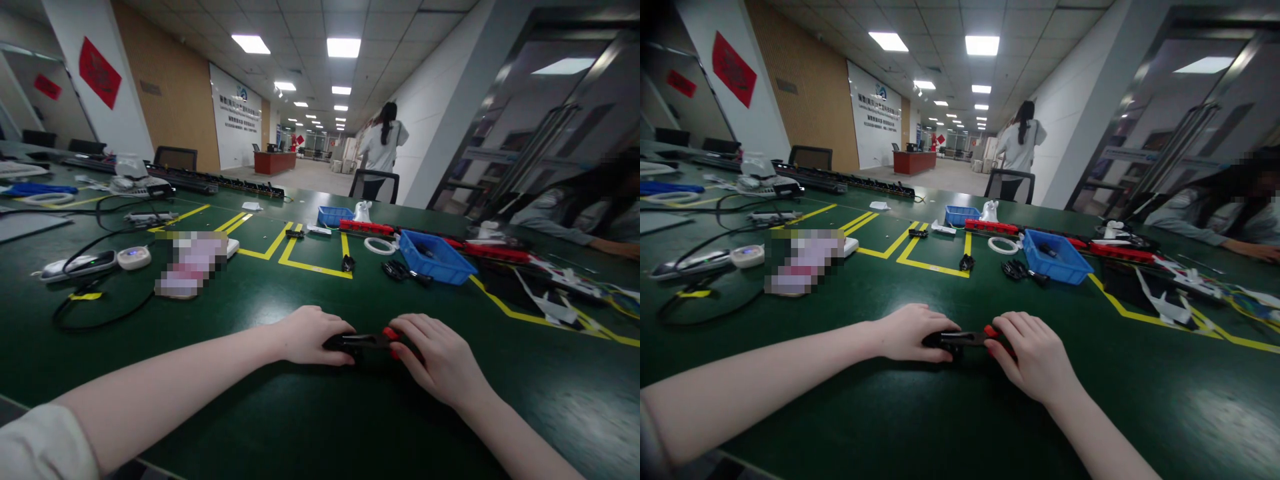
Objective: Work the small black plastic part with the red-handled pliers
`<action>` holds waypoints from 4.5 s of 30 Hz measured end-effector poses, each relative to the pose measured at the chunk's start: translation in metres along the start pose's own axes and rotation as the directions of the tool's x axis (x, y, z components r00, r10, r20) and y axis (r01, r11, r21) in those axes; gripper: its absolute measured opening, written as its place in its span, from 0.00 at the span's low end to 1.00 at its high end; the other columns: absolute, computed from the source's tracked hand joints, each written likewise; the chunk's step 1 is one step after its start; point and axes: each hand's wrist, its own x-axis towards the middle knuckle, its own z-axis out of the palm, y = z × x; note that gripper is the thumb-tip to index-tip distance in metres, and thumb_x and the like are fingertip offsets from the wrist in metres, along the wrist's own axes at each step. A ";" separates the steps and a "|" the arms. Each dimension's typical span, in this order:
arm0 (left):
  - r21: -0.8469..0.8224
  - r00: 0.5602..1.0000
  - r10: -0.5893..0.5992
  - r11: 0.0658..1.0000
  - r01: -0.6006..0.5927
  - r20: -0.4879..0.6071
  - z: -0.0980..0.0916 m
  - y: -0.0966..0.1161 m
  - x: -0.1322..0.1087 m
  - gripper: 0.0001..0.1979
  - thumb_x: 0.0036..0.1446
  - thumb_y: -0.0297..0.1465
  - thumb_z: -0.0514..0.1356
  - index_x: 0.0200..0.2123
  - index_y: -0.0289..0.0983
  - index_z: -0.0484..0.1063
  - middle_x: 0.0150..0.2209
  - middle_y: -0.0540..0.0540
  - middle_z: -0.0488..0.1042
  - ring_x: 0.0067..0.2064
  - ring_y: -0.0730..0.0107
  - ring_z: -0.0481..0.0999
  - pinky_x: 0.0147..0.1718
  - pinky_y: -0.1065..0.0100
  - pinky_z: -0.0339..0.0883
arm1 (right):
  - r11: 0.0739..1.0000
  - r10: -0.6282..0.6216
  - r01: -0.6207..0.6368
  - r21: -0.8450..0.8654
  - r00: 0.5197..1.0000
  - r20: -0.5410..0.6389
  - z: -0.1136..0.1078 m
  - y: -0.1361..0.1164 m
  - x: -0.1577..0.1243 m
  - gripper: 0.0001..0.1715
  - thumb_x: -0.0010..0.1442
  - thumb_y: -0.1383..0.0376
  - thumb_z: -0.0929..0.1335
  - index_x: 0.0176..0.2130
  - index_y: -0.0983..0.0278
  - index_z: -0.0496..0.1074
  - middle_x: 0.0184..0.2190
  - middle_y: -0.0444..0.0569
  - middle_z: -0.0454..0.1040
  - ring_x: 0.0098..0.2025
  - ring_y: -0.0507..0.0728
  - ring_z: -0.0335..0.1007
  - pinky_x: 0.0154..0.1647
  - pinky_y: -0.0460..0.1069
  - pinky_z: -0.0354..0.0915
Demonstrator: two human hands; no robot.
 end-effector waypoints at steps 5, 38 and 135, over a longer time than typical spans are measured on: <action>0.001 1.000 -0.006 1.000 0.006 -0.007 0.000 0.000 0.000 0.22 0.61 0.48 0.57 0.51 0.40 0.70 0.44 0.46 0.79 0.40 0.63 0.79 0.39 0.66 0.66 | 0.999 -0.039 0.038 -0.031 0.999 -0.020 0.000 0.003 -0.001 0.13 0.65 0.60 0.62 0.41 0.62 0.73 0.38 0.51 0.79 0.40 0.59 0.74 0.48 0.57 0.66; 0.053 1.000 0.027 0.998 -0.026 -0.008 0.001 -0.001 0.000 0.23 0.62 0.49 0.56 0.52 0.39 0.69 0.46 0.47 0.78 0.39 0.64 0.79 0.37 0.66 0.66 | 0.992 0.010 -0.020 -0.121 0.997 -0.080 -0.005 -0.011 0.010 0.20 0.67 0.65 0.58 0.33 0.63 0.76 0.31 0.48 0.78 0.43 0.59 0.70 0.62 0.61 0.50; 0.055 1.000 0.029 0.998 -0.029 0.000 0.000 -0.002 0.000 0.24 0.64 0.50 0.53 0.52 0.39 0.69 0.47 0.46 0.78 0.40 0.63 0.79 0.37 0.65 0.66 | 0.997 -0.051 0.049 -0.054 0.998 -0.028 0.002 -0.002 0.005 0.14 0.67 0.62 0.61 0.37 0.62 0.74 0.34 0.48 0.79 0.37 0.57 0.73 0.51 0.57 0.61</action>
